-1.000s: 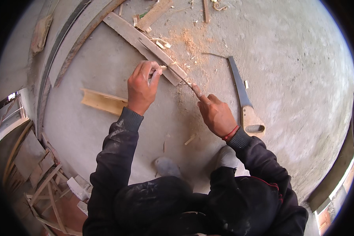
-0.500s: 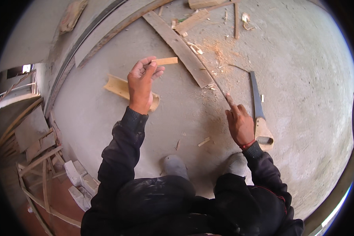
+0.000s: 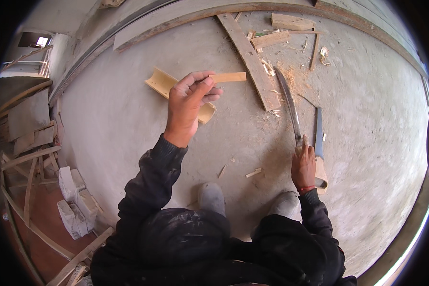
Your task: The person carves a cylindrical wooden piece using a curved knife and a saw, repeatedly cutting and shaping the wood while holding it with the left hand. Small wood shavings accumulate on the floor as the piece is progressively hollowed and trimmed.
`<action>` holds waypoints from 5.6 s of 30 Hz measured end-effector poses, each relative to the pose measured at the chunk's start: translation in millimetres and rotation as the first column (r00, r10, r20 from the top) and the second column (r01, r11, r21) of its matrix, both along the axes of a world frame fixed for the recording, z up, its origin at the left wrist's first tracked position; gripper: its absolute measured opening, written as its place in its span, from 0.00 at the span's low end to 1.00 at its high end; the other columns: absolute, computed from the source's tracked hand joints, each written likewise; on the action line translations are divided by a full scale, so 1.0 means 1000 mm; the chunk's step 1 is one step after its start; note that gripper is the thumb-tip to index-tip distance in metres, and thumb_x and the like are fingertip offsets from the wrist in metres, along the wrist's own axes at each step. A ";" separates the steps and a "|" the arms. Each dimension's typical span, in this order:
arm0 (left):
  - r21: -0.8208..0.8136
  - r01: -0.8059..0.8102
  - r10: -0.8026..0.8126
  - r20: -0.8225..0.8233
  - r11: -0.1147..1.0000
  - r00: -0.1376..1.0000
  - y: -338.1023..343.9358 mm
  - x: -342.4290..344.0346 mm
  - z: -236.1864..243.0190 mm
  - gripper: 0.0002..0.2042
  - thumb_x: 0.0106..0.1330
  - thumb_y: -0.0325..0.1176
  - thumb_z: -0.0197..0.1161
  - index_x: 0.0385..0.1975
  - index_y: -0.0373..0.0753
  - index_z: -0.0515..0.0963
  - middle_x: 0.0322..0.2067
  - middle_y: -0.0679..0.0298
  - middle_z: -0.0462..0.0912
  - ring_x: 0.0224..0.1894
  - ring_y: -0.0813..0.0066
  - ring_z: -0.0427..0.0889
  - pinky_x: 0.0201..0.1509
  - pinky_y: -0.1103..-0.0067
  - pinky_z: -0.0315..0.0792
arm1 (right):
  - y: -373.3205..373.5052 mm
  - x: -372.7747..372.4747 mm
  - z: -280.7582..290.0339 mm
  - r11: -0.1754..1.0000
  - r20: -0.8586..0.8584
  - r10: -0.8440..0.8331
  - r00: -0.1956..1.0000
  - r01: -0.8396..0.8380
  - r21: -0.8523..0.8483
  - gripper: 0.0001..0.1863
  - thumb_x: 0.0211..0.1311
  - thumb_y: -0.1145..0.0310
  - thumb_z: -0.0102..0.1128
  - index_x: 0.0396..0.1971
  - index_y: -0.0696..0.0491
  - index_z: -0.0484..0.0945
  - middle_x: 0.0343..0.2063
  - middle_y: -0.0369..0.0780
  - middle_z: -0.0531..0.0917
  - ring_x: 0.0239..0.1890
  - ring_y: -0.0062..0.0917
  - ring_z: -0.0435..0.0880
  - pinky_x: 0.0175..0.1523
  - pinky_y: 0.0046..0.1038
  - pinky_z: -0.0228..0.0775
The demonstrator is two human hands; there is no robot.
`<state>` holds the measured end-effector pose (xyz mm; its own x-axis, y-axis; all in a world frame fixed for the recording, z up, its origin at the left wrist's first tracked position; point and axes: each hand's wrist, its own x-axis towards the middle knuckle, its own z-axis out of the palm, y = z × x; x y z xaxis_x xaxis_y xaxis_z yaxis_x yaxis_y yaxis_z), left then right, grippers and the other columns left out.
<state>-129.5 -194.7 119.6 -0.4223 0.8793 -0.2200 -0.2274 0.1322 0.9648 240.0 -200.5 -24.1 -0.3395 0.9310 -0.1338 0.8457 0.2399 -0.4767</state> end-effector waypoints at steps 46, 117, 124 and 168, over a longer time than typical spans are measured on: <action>0.111 -0.038 0.106 -0.701 0.993 0.705 -0.060 -0.001 0.015 0.20 0.69 0.29 0.71 0.56 0.28 0.75 0.49 0.51 0.84 0.46 0.65 0.88 0.43 0.73 0.85 | 0.010 -0.072 0.189 0.937 -0.437 0.286 0.853 -0.344 -0.058 0.20 0.78 0.66 0.60 0.62 0.58 0.69 0.42 0.53 0.87 0.42 0.53 0.88 0.46 0.44 0.80; 0.301 0.340 0.209 -0.936 0.891 0.282 -0.057 0.029 0.040 0.34 0.55 0.34 0.86 0.60 0.43 0.73 0.60 0.48 0.75 0.59 0.48 0.81 0.60 0.63 0.79 | -0.013 -0.098 0.216 0.918 -0.372 0.385 0.844 -0.390 0.065 0.24 0.71 0.71 0.65 0.60 0.63 0.68 0.40 0.51 0.85 0.32 0.47 0.88 0.29 0.40 0.81; 0.275 0.366 0.188 -0.948 0.889 0.255 -0.054 0.035 0.045 0.34 0.55 0.33 0.86 0.60 0.44 0.73 0.61 0.48 0.73 0.59 0.50 0.81 0.59 0.63 0.80 | -0.012 -0.091 0.214 0.921 -0.351 0.385 0.853 -0.377 0.094 0.24 0.70 0.70 0.66 0.60 0.62 0.69 0.40 0.51 0.85 0.32 0.46 0.88 0.29 0.39 0.81; 0.273 0.256 -0.147 -0.362 0.927 0.921 -0.010 0.019 -0.042 0.12 0.75 0.31 0.70 0.49 0.28 0.83 0.45 0.57 0.90 0.49 0.74 0.89 0.56 0.74 0.84 | 0.002 -0.105 0.247 0.943 -0.415 0.270 0.869 -0.325 -0.067 0.20 0.74 0.72 0.63 0.61 0.57 0.69 0.40 0.53 0.87 0.41 0.53 0.90 0.45 0.45 0.81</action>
<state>-110.7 -205.1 78.0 -0.2287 0.9533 0.1971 0.1091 -0.1761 0.9783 135.0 -198.5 223.1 -0.6477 0.7607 -0.0433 0.4787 0.3621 -0.7998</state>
